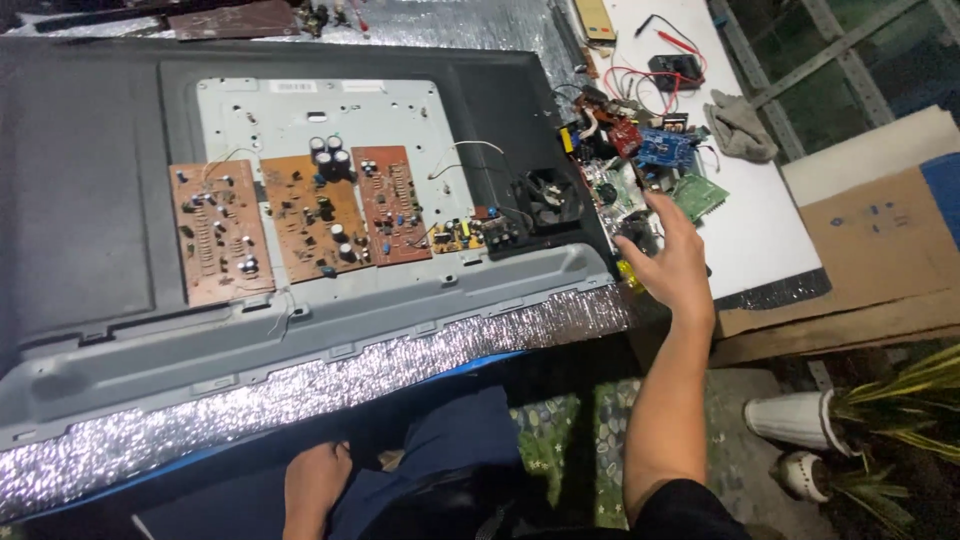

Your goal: Arranging and placing various circuit boards and electronic components onto a TV chassis for repair or assembly.

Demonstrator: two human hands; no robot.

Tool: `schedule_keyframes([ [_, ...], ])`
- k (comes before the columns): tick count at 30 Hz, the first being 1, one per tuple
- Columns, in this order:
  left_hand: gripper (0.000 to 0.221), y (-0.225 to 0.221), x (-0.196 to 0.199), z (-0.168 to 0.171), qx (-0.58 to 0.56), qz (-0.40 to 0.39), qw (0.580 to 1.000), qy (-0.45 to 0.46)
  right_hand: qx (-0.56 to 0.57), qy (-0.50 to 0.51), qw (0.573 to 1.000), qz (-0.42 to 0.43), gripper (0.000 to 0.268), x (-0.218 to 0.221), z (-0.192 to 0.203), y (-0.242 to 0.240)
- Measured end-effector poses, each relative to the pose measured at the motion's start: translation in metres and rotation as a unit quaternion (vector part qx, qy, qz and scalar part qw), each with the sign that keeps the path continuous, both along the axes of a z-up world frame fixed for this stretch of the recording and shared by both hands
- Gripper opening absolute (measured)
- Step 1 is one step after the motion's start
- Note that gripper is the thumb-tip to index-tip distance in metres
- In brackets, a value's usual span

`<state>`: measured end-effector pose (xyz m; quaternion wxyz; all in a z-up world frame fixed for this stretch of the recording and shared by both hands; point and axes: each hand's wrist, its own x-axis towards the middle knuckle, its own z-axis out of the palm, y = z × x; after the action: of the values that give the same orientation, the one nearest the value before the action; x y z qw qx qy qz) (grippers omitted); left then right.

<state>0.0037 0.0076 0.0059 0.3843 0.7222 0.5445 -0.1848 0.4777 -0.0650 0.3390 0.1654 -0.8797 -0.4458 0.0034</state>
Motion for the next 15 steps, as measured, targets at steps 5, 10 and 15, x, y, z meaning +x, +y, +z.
schedule_keyframes([
  [5, 0.049, 0.000, 0.005, -0.008, -0.016, -0.015, 0.999, 0.024, -0.031, 0.028, 0.997, -0.066, 0.071, 0.009, -0.021, -0.030],
  [10, 0.049, -0.002, 0.004, -0.016, 0.007, -0.036, 0.999, 0.030, -0.025, 0.069, 0.994, -0.078, 0.066, 0.008, -0.030, -0.035],
  [15, 0.051, 0.000, 0.002, -0.013, -0.012, -0.014, 0.999, 0.038, 0.033, -0.011, 0.999, 0.000, 0.060, 0.021, -0.047, -0.049],
])
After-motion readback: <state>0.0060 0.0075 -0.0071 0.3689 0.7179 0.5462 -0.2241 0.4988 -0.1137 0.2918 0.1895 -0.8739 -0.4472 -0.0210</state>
